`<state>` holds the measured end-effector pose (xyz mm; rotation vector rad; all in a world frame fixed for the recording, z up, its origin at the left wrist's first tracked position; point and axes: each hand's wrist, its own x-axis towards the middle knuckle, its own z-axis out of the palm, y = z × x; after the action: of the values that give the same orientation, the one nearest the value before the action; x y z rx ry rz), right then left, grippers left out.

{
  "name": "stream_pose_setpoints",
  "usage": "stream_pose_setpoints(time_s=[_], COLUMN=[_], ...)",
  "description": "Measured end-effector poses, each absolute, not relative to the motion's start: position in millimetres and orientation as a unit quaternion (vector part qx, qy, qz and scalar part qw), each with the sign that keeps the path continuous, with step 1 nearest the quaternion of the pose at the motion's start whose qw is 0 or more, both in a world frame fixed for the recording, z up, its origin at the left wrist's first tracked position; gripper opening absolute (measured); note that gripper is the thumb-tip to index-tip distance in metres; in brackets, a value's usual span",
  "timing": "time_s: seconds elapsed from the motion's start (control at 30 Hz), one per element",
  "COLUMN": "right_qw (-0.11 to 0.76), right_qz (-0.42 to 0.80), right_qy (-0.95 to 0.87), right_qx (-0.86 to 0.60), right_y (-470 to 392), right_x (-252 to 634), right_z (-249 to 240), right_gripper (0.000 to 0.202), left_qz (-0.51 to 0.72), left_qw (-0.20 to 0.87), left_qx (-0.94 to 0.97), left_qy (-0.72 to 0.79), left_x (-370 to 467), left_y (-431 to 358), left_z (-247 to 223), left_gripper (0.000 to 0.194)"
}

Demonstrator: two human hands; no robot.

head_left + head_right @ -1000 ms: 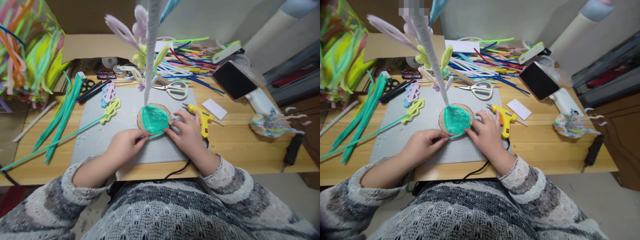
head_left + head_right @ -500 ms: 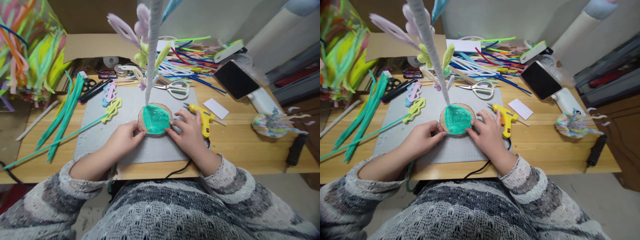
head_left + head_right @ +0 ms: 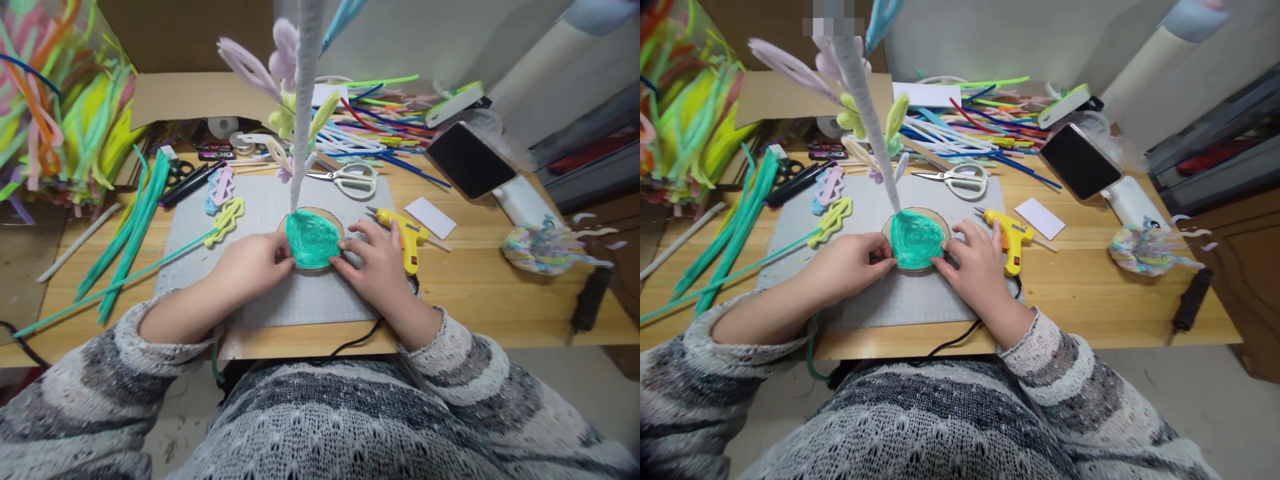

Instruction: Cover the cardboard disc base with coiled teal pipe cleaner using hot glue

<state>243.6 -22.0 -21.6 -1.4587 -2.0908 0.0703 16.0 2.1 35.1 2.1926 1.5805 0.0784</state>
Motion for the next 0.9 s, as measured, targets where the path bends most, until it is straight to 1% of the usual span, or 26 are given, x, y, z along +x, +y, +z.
stream_pose_setpoints(time_s=[0.2, 0.3, 0.37, 0.43, 0.63, 0.73, 0.8, 0.9], right_qw=[0.289, 0.289, 0.289, 0.287, 0.295, 0.294, 0.293, 0.295], right_qz=[0.019, 0.017, 0.019, 0.023, 0.034, 0.039, 0.043, 0.046], right_qy=[-0.785, -0.784, -0.784, -0.784, -0.785, -0.784, -0.783, -0.783], right_qx=[-0.548, -0.549, -0.55, -0.549, -0.543, -0.546, -0.546, -0.545], right_y=[-22.0, -22.4, -22.5, -22.8, -25.3, -25.6, -25.3, -24.8], right_x=[242.8, 242.9, 242.9, 242.7, 241.1, 240.9, 241.0, 241.3], right_z=[-21.4, -22.1, -22.3, -22.1, -20.7, -20.7, -21.1, -21.8], right_gripper=[0.021, 0.021, 0.02, 0.019, 0.016, 0.014, 0.014, 0.014], left_qz=[0.032, 0.09, 0.133, 0.15, 0.096, 0.079, 0.071, 0.058], left_qw=[0.188, 0.179, 0.142, 0.097, 0.071, 0.043, 0.028, 0.004], left_qx=[0.812, 0.844, 0.869, 0.89, 0.959, 0.971, 0.975, 0.978], left_qy=[0.552, 0.498, 0.454, 0.419, 0.258, 0.222, 0.21, 0.202], left_x=[14.9, 11.1, 8.8, 7.3, 4.7, 3.8, 3.7, 4.1], left_y=[1.9, 3.6, 5.7, 7.1, 4.0, 3.4, 3.8, 3.9], left_z=[32.1, 25.6, 20.7, 16.2, 10.2, 10.6, 10.7, 10.2], left_gripper=[0.012, 0.008, 0.007, 0.008, 0.033, 0.042, 0.044, 0.041])
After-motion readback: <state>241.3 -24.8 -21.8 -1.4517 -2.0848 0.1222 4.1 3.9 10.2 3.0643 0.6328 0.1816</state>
